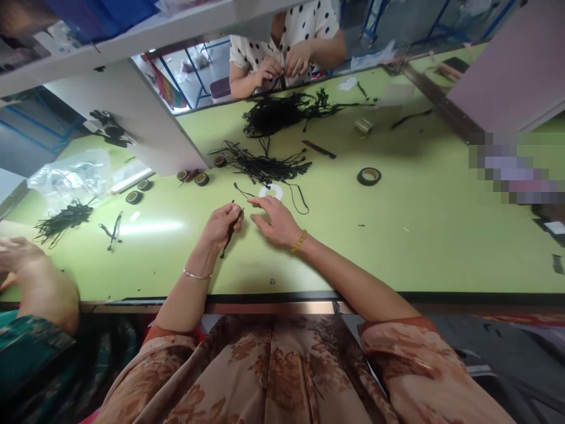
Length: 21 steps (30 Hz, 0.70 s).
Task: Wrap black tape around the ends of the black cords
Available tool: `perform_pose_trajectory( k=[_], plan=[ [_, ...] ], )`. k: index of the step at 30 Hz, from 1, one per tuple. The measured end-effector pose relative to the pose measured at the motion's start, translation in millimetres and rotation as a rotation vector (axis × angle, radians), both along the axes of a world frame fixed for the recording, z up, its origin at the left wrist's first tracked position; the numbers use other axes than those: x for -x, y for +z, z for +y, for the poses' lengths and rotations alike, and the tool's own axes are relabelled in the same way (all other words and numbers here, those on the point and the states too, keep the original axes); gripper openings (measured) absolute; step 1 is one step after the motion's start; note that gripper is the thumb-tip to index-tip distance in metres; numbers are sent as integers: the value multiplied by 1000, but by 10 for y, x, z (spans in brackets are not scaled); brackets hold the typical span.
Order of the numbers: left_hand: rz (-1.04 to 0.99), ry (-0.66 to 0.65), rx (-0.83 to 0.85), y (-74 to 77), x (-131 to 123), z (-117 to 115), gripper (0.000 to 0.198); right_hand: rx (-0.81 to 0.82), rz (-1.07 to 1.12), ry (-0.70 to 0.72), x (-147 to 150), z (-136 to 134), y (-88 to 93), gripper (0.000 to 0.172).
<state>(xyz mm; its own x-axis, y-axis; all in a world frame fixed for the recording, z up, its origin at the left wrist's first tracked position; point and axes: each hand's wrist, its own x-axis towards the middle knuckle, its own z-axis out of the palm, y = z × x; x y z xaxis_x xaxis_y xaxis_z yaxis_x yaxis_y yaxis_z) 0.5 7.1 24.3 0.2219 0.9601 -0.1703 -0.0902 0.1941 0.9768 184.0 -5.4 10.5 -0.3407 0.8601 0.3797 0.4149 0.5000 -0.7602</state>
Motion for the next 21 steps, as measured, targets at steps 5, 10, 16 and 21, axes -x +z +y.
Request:
perform_pose_trajectory(
  k=[5, 10, 16, 21],
  plan=[
    [81, -116, 11, -37, -8, -72, 48, 75, 89, 38, 9, -45, 79, 17],
    [83, -193, 11, -28, -3, -121, 47, 110, 128, 33, 8, -114, 119, 13],
    [75, -197, 38, -10, -63, -152, 49, 175, 125, -6, -7, -127, 157, 16],
    [194, -239, -77, 0, -53, -161, 43, 310, 233, -51, 20, -137, 101, 21]
  ],
)
